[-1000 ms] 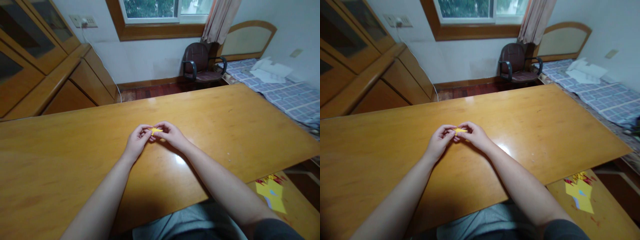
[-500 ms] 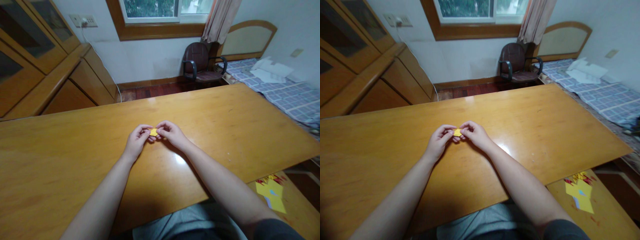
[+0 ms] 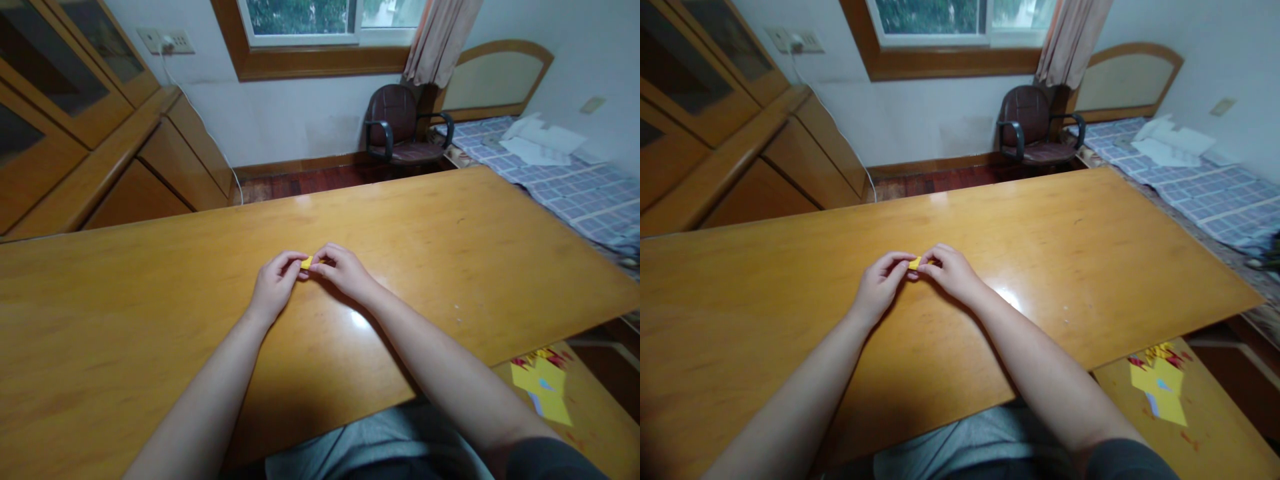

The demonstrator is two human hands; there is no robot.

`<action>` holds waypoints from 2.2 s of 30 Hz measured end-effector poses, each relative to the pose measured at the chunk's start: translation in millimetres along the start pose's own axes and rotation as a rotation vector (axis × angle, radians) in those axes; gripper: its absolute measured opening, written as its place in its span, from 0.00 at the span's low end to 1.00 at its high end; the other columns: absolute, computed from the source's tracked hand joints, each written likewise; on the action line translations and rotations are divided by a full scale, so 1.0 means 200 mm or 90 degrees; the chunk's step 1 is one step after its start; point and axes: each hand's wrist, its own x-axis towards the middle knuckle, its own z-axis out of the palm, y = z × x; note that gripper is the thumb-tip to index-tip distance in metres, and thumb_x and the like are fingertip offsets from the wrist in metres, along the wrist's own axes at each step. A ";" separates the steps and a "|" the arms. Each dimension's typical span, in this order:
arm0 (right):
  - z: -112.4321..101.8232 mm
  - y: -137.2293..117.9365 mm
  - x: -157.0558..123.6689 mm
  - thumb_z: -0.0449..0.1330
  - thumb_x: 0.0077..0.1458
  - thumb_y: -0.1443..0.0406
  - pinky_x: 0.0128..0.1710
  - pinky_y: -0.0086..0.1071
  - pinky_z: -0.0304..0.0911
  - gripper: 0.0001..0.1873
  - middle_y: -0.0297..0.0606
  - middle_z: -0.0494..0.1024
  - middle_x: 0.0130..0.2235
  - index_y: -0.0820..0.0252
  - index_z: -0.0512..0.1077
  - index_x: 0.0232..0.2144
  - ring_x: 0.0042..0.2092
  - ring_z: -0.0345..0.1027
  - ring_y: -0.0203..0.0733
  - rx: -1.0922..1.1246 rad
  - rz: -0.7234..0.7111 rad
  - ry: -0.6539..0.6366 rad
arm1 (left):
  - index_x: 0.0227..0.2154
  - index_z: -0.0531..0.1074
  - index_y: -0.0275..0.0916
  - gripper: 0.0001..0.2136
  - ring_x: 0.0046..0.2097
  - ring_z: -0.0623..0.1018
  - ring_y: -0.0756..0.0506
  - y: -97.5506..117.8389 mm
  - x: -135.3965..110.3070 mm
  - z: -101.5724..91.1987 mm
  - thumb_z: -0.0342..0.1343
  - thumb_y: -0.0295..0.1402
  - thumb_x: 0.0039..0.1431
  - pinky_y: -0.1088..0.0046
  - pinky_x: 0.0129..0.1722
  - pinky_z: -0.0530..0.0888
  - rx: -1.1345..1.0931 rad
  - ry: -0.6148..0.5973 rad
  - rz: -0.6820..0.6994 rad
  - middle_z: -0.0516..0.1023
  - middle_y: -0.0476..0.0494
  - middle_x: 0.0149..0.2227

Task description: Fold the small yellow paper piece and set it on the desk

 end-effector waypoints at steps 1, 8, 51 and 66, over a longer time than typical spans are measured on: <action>0.00 0.00 0.00 0.63 0.54 0.67 0.40 0.31 0.60 0.03 0.34 0.74 0.33 0.60 0.74 0.29 0.37 0.67 0.37 -0.004 -0.003 0.000 | 0.38 0.76 0.38 0.11 0.36 0.81 0.46 0.00 0.00 0.00 0.54 0.39 0.61 0.70 0.37 0.78 0.015 -0.001 0.018 0.80 0.44 0.38; 0.00 0.01 0.00 0.62 0.56 0.67 0.41 0.31 0.60 0.03 0.34 0.74 0.33 0.59 0.73 0.29 0.38 0.67 0.38 -0.026 -0.022 0.008 | 0.39 0.78 0.40 0.10 0.43 0.79 0.44 0.01 0.00 0.00 0.59 0.38 0.57 0.67 0.46 0.77 0.096 -0.012 0.089 0.81 0.42 0.41; 0.03 0.04 0.01 0.68 0.46 0.60 0.35 0.30 0.69 0.16 0.32 0.78 0.28 0.61 0.70 0.35 0.29 0.73 0.33 0.455 0.196 0.043 | 0.37 0.74 0.37 0.14 0.30 0.76 0.50 -0.02 0.02 -0.01 0.66 0.38 0.50 0.75 0.33 0.74 -0.169 0.050 -0.074 0.77 0.50 0.29; 0.03 0.05 0.00 0.64 0.52 0.61 0.34 0.29 0.65 0.09 0.31 0.77 0.27 0.60 0.72 0.33 0.30 0.71 0.34 0.295 0.118 0.027 | 0.38 0.74 0.37 0.17 0.32 0.78 0.48 0.00 0.02 0.01 0.67 0.40 0.48 0.72 0.37 0.75 -0.152 -0.026 -0.090 0.79 0.48 0.30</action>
